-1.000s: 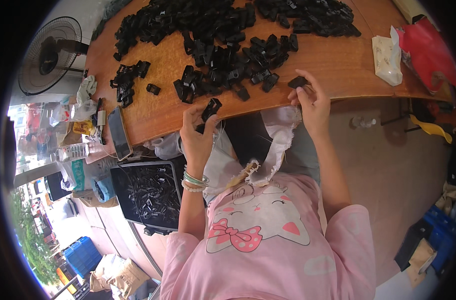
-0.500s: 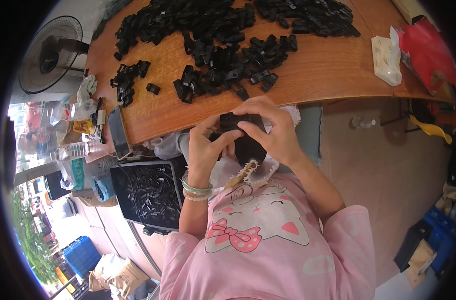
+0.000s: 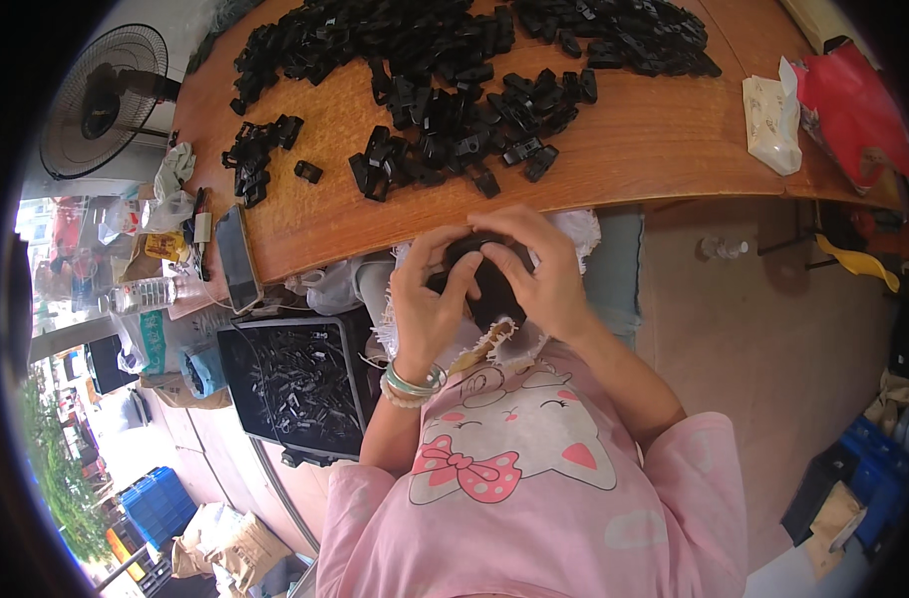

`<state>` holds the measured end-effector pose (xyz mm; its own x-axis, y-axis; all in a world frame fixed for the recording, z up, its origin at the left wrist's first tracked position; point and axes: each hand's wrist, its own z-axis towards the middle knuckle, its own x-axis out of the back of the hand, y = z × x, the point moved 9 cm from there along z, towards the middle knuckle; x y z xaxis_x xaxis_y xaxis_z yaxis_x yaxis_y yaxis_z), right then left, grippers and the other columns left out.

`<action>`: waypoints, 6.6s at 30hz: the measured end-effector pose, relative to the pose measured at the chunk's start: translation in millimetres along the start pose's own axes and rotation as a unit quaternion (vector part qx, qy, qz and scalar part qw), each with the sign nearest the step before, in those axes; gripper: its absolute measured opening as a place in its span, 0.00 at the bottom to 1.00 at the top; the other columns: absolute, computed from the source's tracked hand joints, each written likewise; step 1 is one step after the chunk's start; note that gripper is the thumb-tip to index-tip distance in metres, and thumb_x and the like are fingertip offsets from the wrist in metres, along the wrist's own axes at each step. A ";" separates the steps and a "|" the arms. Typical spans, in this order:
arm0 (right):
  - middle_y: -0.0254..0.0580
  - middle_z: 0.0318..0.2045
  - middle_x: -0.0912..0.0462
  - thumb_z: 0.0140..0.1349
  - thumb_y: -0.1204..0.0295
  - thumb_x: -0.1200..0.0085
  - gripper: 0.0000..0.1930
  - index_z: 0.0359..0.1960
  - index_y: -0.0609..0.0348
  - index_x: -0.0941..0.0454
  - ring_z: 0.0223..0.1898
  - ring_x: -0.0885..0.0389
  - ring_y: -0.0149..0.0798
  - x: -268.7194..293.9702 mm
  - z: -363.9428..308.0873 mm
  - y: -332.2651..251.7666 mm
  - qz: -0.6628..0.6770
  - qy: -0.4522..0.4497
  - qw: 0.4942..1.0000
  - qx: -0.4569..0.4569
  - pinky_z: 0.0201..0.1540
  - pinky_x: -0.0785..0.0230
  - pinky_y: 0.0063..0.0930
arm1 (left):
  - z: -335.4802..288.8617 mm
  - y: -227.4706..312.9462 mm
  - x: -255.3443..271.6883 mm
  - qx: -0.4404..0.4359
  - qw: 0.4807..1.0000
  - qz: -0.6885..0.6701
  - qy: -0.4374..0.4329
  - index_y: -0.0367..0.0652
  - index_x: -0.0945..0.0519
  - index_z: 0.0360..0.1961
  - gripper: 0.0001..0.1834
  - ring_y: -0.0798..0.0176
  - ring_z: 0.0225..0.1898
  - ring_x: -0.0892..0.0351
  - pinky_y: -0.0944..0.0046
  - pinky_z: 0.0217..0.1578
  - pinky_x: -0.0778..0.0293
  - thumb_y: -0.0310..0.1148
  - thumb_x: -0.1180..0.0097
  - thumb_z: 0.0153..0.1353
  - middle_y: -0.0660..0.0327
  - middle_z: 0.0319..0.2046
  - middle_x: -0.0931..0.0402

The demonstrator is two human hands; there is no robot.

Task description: The person sorts and organizes black plastic components by hand, transferring them from a table into a white bag.

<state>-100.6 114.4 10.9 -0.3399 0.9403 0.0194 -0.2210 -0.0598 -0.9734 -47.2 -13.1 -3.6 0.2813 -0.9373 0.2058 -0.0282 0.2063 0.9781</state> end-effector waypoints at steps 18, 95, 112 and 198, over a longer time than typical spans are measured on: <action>0.38 0.37 0.26 0.49 0.80 0.45 0.13 0.39 0.59 0.24 0.44 0.31 0.44 38.6 41.5 26.8 -0.495 0.014 0.863 0.102 0.48 0.41 0.38 | 55.2 -13.9 29.4 -0.112 0.891 0.428 0.099 0.40 0.31 0.40 0.16 0.54 0.22 0.23 0.60 0.20 0.29 0.34 0.41 0.54 0.52 0.28 0.25; 0.42 0.42 0.21 0.53 0.84 0.45 0.09 0.37 0.64 0.21 0.39 0.21 0.34 14.2 21.5 -8.9 -0.061 0.003 0.987 0.149 0.41 0.26 0.21 | 35.3 -8.2 -24.2 0.090 0.974 -0.188 -0.085 0.28 0.31 0.49 0.16 0.69 0.19 0.24 0.76 0.14 0.35 0.26 0.49 0.61 0.57 0.27 0.24; 0.40 0.40 0.24 0.56 0.82 0.48 0.12 0.42 0.64 0.23 0.39 0.25 0.35 35.4 45.9 45.7 -0.138 -0.086 0.986 -0.025 0.41 0.32 0.24 | 55.9 -1.0 -3.7 -0.094 0.982 0.164 -0.017 0.36 0.25 0.42 0.13 0.65 0.27 0.23 0.67 0.27 0.29 0.22 0.44 0.54 0.58 0.29 0.23; 0.37 0.35 0.25 0.58 0.79 0.47 0.14 0.47 0.58 0.26 0.34 0.28 0.30 -11.7 48.4 38.9 -0.038 -0.028 0.999 -0.013 0.35 0.35 0.22 | 47.0 -34.2 34.1 0.041 0.996 -0.051 0.059 0.36 0.28 0.45 0.16 0.69 0.19 0.26 0.72 0.18 0.33 0.20 0.45 0.53 0.59 0.28 0.24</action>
<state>-149.4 84.8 -16.1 -0.3733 0.9216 0.1062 -0.2253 0.0210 -0.9741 -81.8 -65.3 -28.5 0.3968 -0.9119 0.1046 -0.0708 0.0832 0.9940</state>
